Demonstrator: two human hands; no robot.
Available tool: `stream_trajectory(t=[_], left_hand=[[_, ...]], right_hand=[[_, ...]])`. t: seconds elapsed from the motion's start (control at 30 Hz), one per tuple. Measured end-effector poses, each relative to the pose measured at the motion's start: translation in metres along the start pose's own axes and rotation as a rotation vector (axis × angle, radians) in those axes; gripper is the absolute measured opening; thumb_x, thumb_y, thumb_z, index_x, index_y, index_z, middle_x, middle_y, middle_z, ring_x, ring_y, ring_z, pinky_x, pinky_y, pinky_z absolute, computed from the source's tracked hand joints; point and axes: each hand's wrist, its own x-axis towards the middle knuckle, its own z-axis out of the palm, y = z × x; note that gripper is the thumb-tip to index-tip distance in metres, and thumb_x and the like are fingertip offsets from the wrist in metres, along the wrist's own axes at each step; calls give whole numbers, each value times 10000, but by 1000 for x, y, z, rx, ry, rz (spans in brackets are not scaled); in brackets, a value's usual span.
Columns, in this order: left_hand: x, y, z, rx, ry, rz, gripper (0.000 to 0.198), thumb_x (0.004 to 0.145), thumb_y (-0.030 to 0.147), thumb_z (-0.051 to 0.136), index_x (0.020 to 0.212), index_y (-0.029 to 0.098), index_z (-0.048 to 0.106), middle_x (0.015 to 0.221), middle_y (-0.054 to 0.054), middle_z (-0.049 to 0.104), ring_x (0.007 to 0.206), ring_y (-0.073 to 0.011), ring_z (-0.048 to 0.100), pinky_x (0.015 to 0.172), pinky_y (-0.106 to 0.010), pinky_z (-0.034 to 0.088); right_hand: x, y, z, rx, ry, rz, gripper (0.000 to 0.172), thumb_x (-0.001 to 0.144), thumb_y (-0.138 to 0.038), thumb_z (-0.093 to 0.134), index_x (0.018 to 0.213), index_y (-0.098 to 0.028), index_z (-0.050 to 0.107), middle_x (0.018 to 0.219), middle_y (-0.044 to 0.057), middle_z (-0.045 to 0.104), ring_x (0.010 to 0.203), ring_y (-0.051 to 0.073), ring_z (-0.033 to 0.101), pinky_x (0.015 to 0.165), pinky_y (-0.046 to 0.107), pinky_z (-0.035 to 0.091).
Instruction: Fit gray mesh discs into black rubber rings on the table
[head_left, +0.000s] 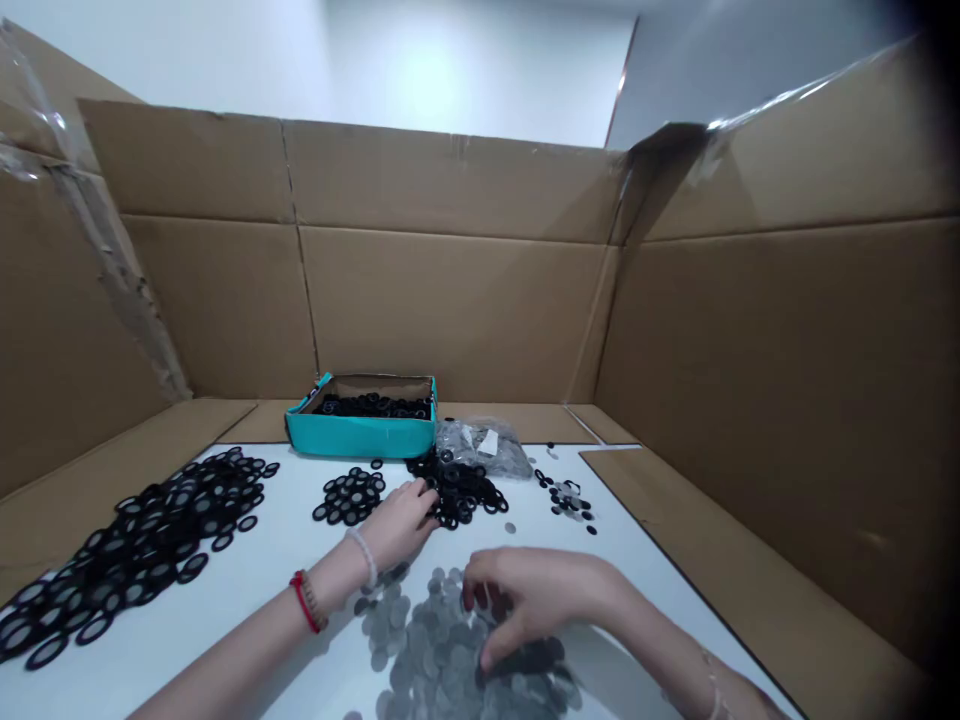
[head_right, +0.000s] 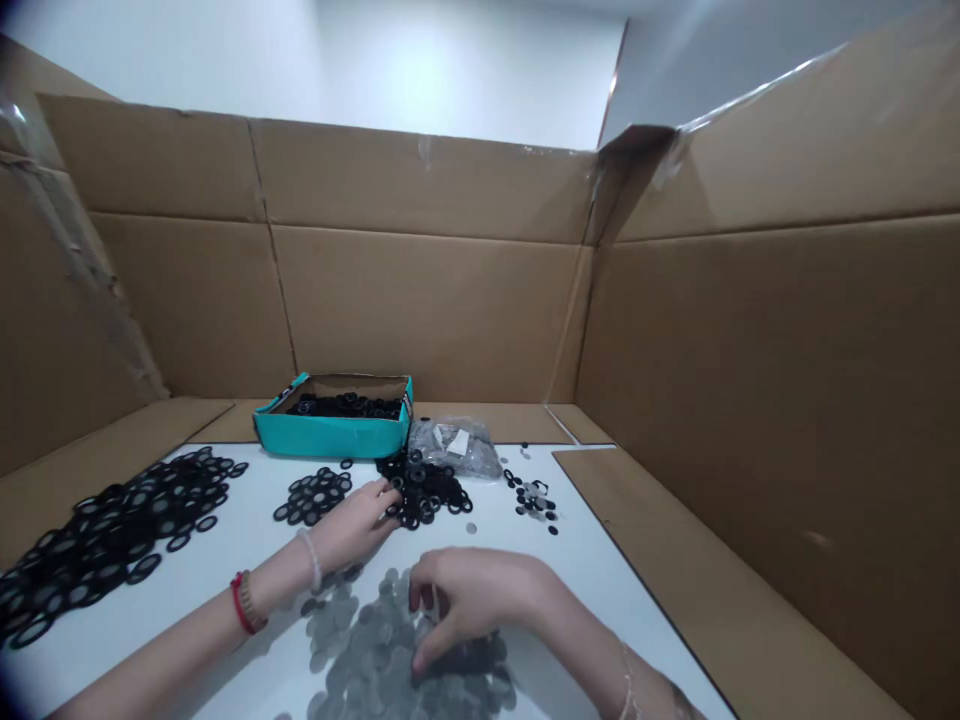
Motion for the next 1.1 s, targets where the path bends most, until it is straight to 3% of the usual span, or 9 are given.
stream_trajectory(t=[0.07,0.17,0.3,0.47,0.6,0.87,1.0,1.1], left_hand=[[2,-3,6,-14,19,13,97,812,187,494,824,174,590,918,-84,569,932,-236,524,823,-339,422],[3,-4,8,-52,38,23,105,810,171,492,814,178,597,867,-69,591,875,-216,544,787,-309,432],[3,-7,9,-112,54,13,141,796,159,498,897,174,595,889,-75,608,881,-226,551,791,-319,426],[3,-12,9,-192,40,-6,186,793,131,462,916,163,597,836,-62,633,810,-202,577,741,-284,435],[6,-16,10,-257,45,-64,294,841,183,396,1102,132,522,838,-66,638,766,-190,591,699,-272,448],[2,-13,11,-319,81,-106,371,834,198,404,1179,132,522,984,-115,582,940,-246,537,865,-361,400],[0,-10,7,-402,108,-171,319,824,197,404,1082,134,579,980,-115,583,944,-246,537,871,-375,405],[-4,-4,0,-527,75,-238,294,821,206,387,1020,119,587,842,-86,625,795,-207,591,728,-325,477]], right_hand=[[8,13,21,45,-5,7,390,620,-359,742,948,-193,614,789,-7,599,605,123,516,465,182,354],[11,22,36,157,24,-6,196,738,-225,639,929,-183,622,743,-15,594,605,110,517,494,172,363],[11,25,31,278,46,-40,148,831,-178,517,929,-161,627,777,9,610,654,116,543,574,189,408],[6,23,29,224,43,-82,320,681,-329,726,942,-175,623,893,27,591,743,149,530,602,208,418],[6,26,33,299,35,-53,198,780,-279,634,950,-179,625,809,12,607,688,138,547,566,204,408],[16,38,33,428,175,-3,175,801,-317,607,835,-157,669,726,13,626,653,140,565,586,215,426],[14,37,27,470,185,-19,170,833,-267,558,881,-169,689,852,34,659,767,157,606,693,234,459],[13,35,21,480,176,-31,200,854,-240,518,935,-178,690,913,45,658,811,161,613,732,248,466]])
